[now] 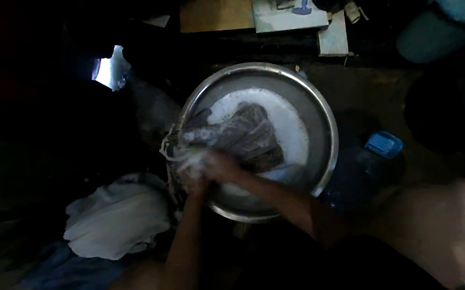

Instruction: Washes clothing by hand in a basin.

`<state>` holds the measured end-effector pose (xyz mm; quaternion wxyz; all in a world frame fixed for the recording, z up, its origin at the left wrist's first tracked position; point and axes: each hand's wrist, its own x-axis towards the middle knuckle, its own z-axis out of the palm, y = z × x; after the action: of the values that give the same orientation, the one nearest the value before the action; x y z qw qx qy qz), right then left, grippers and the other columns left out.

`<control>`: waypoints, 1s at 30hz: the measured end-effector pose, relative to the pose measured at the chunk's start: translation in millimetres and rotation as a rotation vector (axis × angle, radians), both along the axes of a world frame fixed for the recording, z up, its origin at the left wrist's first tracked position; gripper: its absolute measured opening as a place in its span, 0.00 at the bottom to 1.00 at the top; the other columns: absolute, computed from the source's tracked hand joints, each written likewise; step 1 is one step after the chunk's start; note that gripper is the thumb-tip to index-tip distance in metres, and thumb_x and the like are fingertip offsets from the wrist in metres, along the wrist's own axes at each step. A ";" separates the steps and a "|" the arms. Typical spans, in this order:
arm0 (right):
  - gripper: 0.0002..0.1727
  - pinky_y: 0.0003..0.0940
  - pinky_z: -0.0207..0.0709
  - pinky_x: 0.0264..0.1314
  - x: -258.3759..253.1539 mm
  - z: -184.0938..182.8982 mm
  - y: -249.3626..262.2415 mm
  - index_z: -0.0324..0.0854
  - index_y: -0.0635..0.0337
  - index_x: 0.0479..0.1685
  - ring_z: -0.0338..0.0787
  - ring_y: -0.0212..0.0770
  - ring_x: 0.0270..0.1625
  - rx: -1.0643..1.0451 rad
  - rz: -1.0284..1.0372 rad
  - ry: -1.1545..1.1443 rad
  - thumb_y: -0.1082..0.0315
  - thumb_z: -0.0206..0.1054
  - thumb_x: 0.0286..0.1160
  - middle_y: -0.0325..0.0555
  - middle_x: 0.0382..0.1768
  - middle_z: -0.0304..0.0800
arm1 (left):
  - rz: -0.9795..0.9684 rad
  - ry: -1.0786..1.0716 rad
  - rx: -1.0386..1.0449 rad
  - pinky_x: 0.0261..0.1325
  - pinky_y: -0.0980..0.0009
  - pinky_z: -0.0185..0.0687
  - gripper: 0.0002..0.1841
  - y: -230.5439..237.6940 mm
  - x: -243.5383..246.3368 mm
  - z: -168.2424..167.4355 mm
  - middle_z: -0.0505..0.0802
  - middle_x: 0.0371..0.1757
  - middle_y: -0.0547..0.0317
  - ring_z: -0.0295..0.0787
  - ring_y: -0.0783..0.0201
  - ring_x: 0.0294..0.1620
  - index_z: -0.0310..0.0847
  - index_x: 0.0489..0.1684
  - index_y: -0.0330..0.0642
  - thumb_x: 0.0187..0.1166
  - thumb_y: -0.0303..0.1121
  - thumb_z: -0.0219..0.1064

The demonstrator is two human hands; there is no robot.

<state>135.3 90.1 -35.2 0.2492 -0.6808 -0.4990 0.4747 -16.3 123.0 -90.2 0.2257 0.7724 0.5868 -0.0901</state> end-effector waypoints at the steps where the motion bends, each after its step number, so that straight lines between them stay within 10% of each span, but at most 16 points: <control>1: 0.30 0.59 0.77 0.76 37.7 -33.9 -21.9 0.70 0.54 0.84 0.86 0.56 0.72 -0.082 -0.076 -0.092 0.51 0.61 0.87 0.57 0.73 0.84 | -0.101 -0.105 0.187 0.82 0.30 0.56 0.27 4.0 -1.1 -6.2 0.82 0.74 0.28 0.71 0.28 0.80 0.82 0.69 0.32 0.82 0.47 0.63; 6: 0.36 0.68 0.81 0.63 163.0 -100.2 -75.9 0.60 0.59 0.87 0.90 0.68 0.62 -0.417 -0.436 -0.430 0.45 0.58 0.88 0.67 0.66 0.86 | -0.200 -0.224 0.290 0.77 0.32 0.64 0.22 10.7 3.5 -6.7 0.88 0.68 0.37 0.80 0.31 0.72 0.88 0.56 0.34 0.81 0.45 0.62; 9: 0.34 0.60 0.83 0.65 84.1 -34.6 -20.7 0.65 0.63 0.83 0.91 0.60 0.61 -0.189 -0.435 -0.187 0.52 0.65 0.84 0.64 0.61 0.89 | -0.160 -0.215 0.276 0.79 0.34 0.64 0.21 15.7 4.2 -6.0 0.89 0.68 0.37 0.81 0.33 0.72 0.88 0.54 0.33 0.79 0.44 0.65; 12: 0.32 0.52 0.80 0.74 -21.2 -4.9 8.6 0.73 0.58 0.81 0.88 0.49 0.69 0.106 -0.085 0.068 0.50 0.66 0.83 0.53 0.70 0.87 | 0.091 -0.210 0.094 0.87 0.38 0.55 0.35 -1.5 -4.2 0.6 0.74 0.79 0.21 0.66 0.29 0.84 0.66 0.79 0.20 0.81 0.42 0.65; 20: 0.37 0.65 0.81 0.65 170.9 -98.9 -67.0 0.57 0.58 0.90 0.90 0.66 0.64 -0.436 -0.498 -0.452 0.47 0.55 0.89 0.65 0.73 0.81 | -0.181 -0.187 0.318 0.78 0.30 0.61 0.27 10.6 5.0 -10.1 0.87 0.67 0.28 0.78 0.25 0.72 0.85 0.60 0.30 0.80 0.48 0.61; 24: 0.37 0.60 0.87 0.58 58.6 -23.1 -12.6 0.60 0.58 0.88 0.93 0.58 0.56 -0.111 -0.459 -0.157 0.52 0.66 0.84 0.62 0.61 0.89 | -0.138 -0.219 0.319 0.80 0.31 0.60 0.27 10.1 3.7 -15.4 0.84 0.70 0.26 0.76 0.25 0.75 0.83 0.64 0.27 0.79 0.45 0.64; 26: 0.33 0.57 0.84 0.66 -3.6 -5.5 2.4 0.66 0.53 0.86 0.90 0.54 0.64 0.011 -0.189 0.033 0.56 0.68 0.83 0.55 0.71 0.85 | -0.047 -0.271 0.231 0.86 0.36 0.53 0.30 -0.4 -0.2 -8.7 0.76 0.76 0.17 0.67 0.22 0.81 0.71 0.74 0.18 0.82 0.39 0.61; 30: 0.32 0.60 0.83 0.67 83.3 -67.3 -23.2 0.64 0.50 0.89 0.90 0.57 0.65 -0.110 -0.270 -0.187 0.51 0.60 0.88 0.57 0.71 0.85 | -0.184 -0.247 0.317 0.77 0.30 0.62 0.25 13.3 2.8 -16.9 0.87 0.67 0.30 0.80 0.27 0.71 0.87 0.55 0.30 0.81 0.48 0.60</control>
<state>218.6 66.8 -102.6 0.2253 -0.7955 -0.3974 0.3981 -13.5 136.3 -107.1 0.1624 0.8537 0.4886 0.0784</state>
